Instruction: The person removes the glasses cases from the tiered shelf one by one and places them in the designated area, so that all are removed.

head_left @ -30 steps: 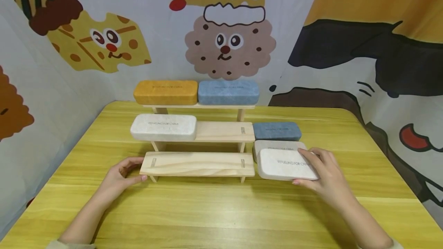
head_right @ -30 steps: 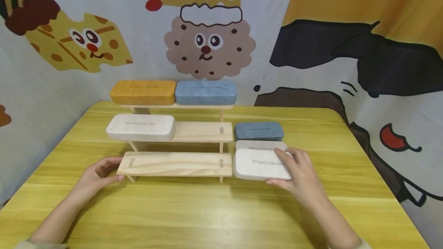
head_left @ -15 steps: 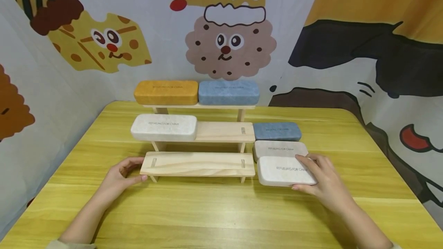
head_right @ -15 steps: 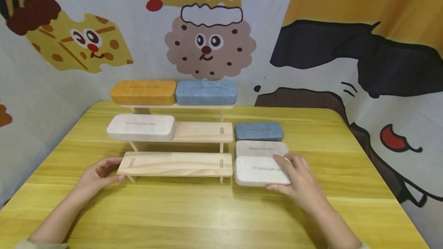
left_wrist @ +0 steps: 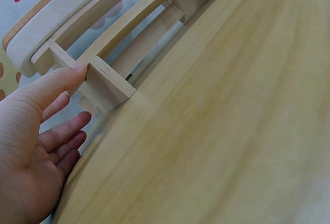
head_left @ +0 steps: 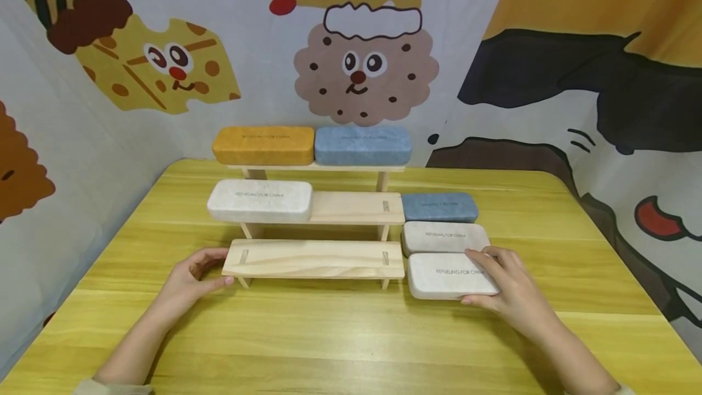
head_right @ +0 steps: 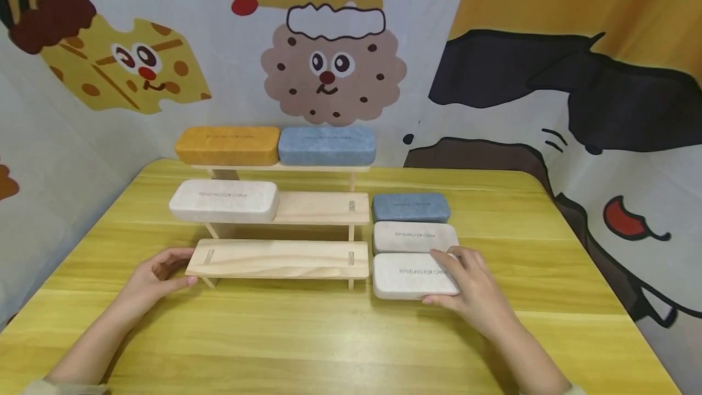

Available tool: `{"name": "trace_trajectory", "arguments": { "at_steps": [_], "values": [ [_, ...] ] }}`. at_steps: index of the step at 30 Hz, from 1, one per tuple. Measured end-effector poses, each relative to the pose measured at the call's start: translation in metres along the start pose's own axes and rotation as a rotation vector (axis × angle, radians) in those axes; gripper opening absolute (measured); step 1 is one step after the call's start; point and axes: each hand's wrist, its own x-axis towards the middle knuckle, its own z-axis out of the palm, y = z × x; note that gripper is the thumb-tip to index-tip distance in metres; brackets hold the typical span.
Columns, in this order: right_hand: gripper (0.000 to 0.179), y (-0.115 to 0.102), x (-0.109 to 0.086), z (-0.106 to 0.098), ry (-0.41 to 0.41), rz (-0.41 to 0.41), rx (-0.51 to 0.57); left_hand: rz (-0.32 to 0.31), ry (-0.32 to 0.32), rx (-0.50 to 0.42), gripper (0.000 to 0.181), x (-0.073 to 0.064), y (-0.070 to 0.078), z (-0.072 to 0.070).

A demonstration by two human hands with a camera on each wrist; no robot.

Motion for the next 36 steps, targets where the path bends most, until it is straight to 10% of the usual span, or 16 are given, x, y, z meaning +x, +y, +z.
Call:
{"name": "trace_trajectory", "arguments": {
  "at_steps": [36],
  "values": [
    [0.085, 0.009, -0.006, 0.015, -0.107, 0.083, 0.037, 0.027, 0.004, -0.011, 0.051, 0.001, -0.001, 0.0]
  ]
}}
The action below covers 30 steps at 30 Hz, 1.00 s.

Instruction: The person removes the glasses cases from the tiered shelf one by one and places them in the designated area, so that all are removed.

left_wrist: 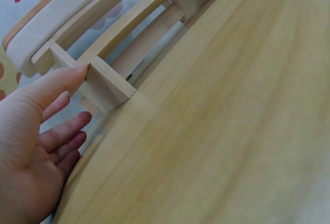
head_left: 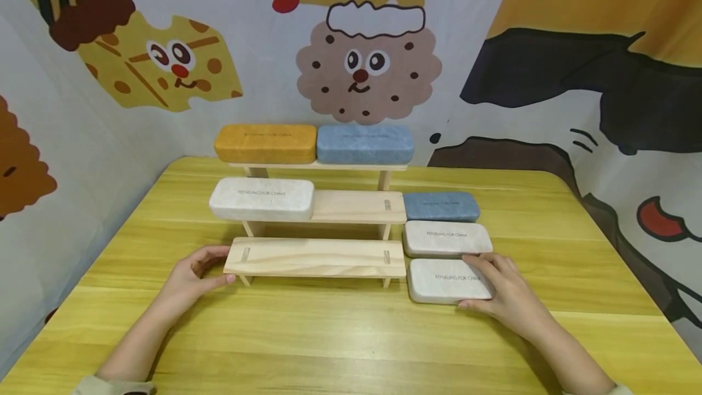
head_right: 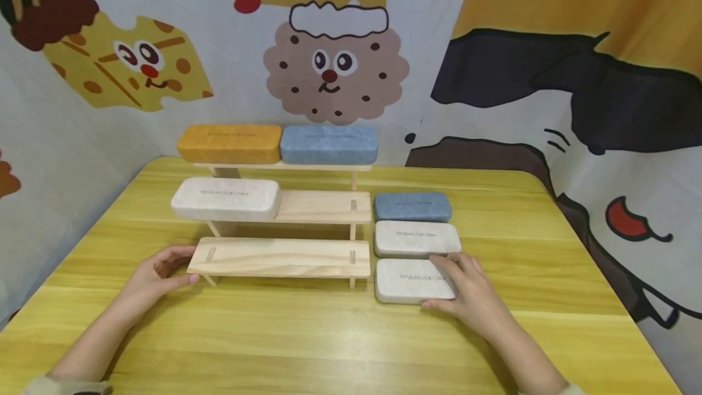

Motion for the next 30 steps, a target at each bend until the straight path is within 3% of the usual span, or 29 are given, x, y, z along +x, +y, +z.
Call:
{"name": "trace_trajectory", "arguments": {
  "at_steps": [8, 30],
  "values": [
    [0.085, -0.002, 0.0, -0.001, -0.017, 0.036, 0.004, -0.005, -0.005, -0.002, 0.051, 0.0, 0.001, 0.0],
    [0.078, -0.019, 0.008, -0.018, -0.065, 0.034, -0.036, 0.004, -0.002, 0.001, 0.05, 0.0, 0.002, 0.0]
  ]
}}
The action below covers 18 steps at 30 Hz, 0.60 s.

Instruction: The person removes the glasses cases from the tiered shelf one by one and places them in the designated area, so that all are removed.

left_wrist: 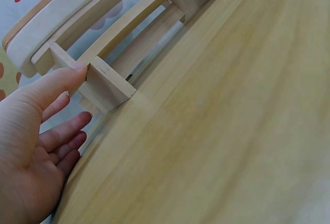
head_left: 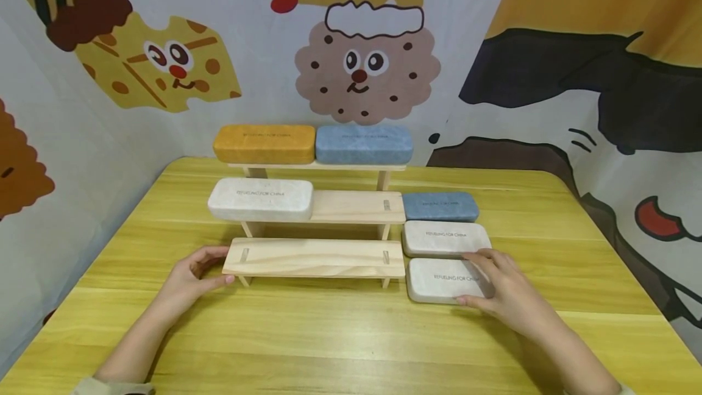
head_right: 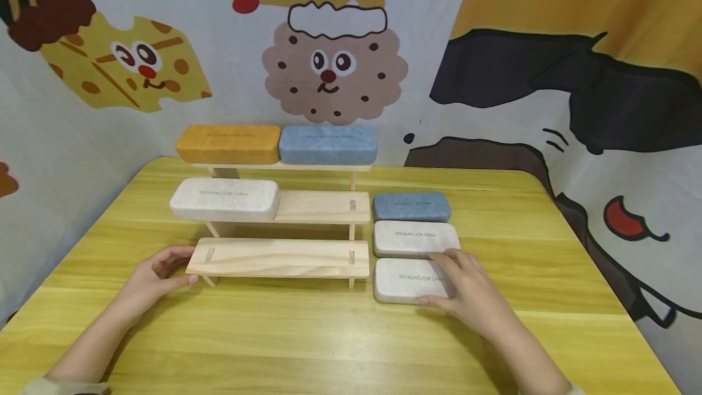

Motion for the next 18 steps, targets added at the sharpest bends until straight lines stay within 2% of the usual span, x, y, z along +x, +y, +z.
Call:
{"name": "trace_trajectory", "arguments": {
  "at_steps": [5, 10, 18],
  "values": [
    [0.069, -0.007, 0.004, -0.008, -0.001, 0.009, 0.0, -0.004, -0.003, -0.001, 0.05, -0.001, 0.0, 0.0],
    [0.063, -0.013, 0.013, -0.011, 0.041, -0.019, 0.017, -0.011, -0.005, -0.006, 0.05, -0.001, 0.001, -0.001],
    [0.064, -0.031, 0.032, -0.018, 0.077, -0.059, 0.039, -0.022, -0.005, -0.006, 0.05, -0.001, 0.002, 0.0]
  ]
}}
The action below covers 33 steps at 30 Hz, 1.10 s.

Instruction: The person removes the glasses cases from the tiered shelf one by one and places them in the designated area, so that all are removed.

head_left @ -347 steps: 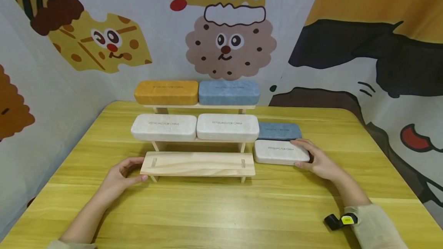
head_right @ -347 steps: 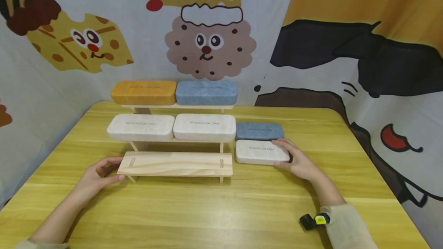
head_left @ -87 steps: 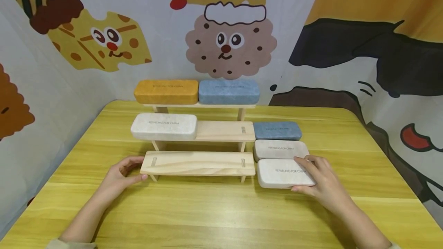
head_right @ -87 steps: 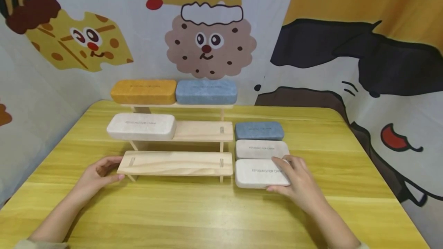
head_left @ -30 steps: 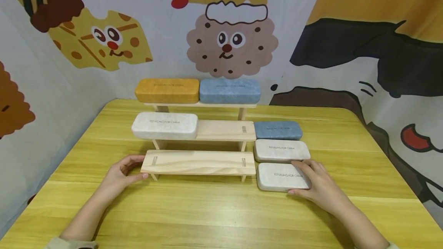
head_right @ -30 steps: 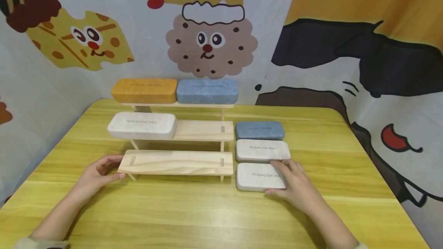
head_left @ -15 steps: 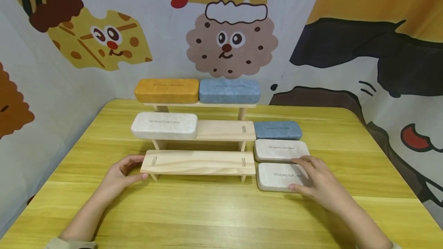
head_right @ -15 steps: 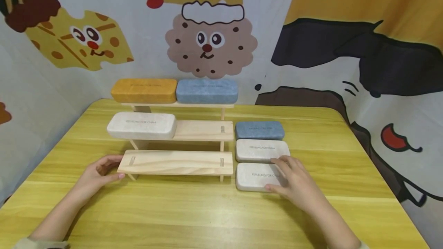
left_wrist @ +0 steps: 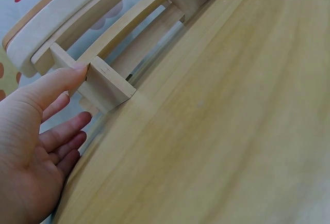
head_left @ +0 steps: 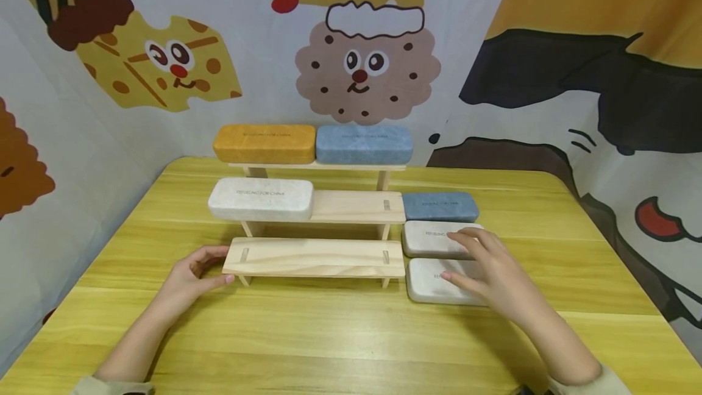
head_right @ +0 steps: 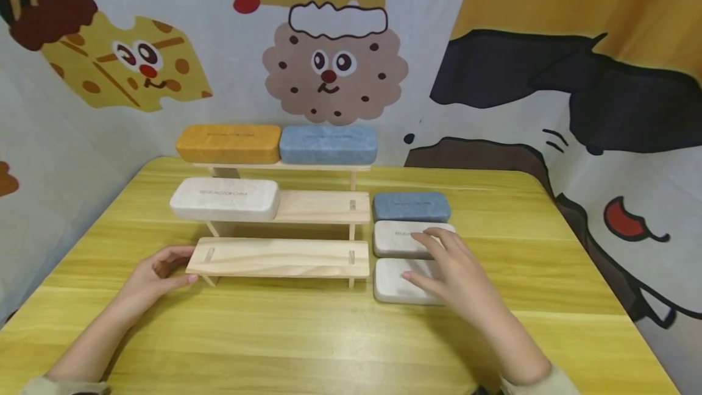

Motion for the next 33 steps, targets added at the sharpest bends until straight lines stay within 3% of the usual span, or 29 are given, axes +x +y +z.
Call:
{"name": "trace_trajectory", "arguments": {
  "at_steps": [17, 33],
  "values": [
    [0.062, -0.043, 0.05, 0.002, 0.06, -0.146, 0.095, 0.018, 0.005, 0.006, 0.049, 0.0, -0.001, 0.001],
    [0.063, -0.087, 0.093, 0.006, -0.034, -0.204, 0.188, 0.025, 0.007, 0.016, 0.049, -0.001, 0.0, 0.001]
  ]
}}
